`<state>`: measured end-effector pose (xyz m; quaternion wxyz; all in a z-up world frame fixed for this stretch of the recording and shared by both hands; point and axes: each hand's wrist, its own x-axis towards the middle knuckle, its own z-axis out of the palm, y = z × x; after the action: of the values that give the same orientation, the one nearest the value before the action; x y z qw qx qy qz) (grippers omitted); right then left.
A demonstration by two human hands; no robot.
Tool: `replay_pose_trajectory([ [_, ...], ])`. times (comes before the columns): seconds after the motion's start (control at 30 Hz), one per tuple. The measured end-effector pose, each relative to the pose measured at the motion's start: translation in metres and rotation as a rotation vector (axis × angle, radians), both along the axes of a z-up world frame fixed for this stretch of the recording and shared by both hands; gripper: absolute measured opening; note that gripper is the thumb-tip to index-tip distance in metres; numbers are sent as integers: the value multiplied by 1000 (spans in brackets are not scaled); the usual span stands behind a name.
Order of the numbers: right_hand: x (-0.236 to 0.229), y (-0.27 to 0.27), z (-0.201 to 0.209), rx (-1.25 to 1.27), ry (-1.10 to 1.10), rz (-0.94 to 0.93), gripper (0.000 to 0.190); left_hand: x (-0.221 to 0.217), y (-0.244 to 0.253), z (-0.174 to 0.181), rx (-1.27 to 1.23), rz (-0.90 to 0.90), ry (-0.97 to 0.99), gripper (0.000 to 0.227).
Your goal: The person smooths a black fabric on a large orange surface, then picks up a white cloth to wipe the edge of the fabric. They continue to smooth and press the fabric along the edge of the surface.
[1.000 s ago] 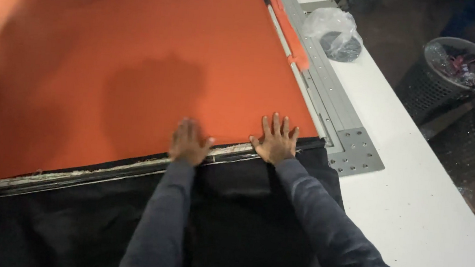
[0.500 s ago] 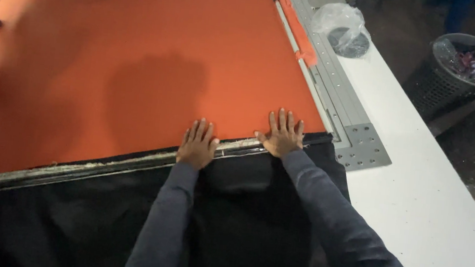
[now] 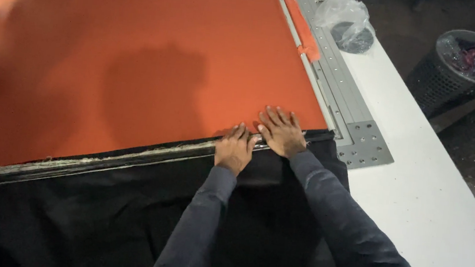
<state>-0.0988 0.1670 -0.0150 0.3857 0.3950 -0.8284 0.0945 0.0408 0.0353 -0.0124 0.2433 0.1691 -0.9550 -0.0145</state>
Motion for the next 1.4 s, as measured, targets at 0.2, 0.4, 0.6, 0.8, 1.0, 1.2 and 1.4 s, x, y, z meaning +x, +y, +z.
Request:
replay_pose_trajectory([
  [0.2,42,21,59,209,-458,258,43,-10,2,-27,50,12,15,54],
  [0.4,53,25,75,309,-598,137,51,-23,4,-35,7,127,186,59],
  [0.6,62,40,102,224,-719,230,46,-2,1,-11,137,-55,-85,58],
  [0.8,19,73,43,26,-577,352,34,-8,39,5,63,-56,-95,39],
  [1.0,10,81,51,124,-643,285,39,-32,62,-18,50,3,111,42],
  [1.2,7,75,63,375,-694,149,41,-53,55,-53,24,29,87,58],
  [1.4,9,70,69,421,-550,162,38,-57,48,-59,84,-23,51,46],
])
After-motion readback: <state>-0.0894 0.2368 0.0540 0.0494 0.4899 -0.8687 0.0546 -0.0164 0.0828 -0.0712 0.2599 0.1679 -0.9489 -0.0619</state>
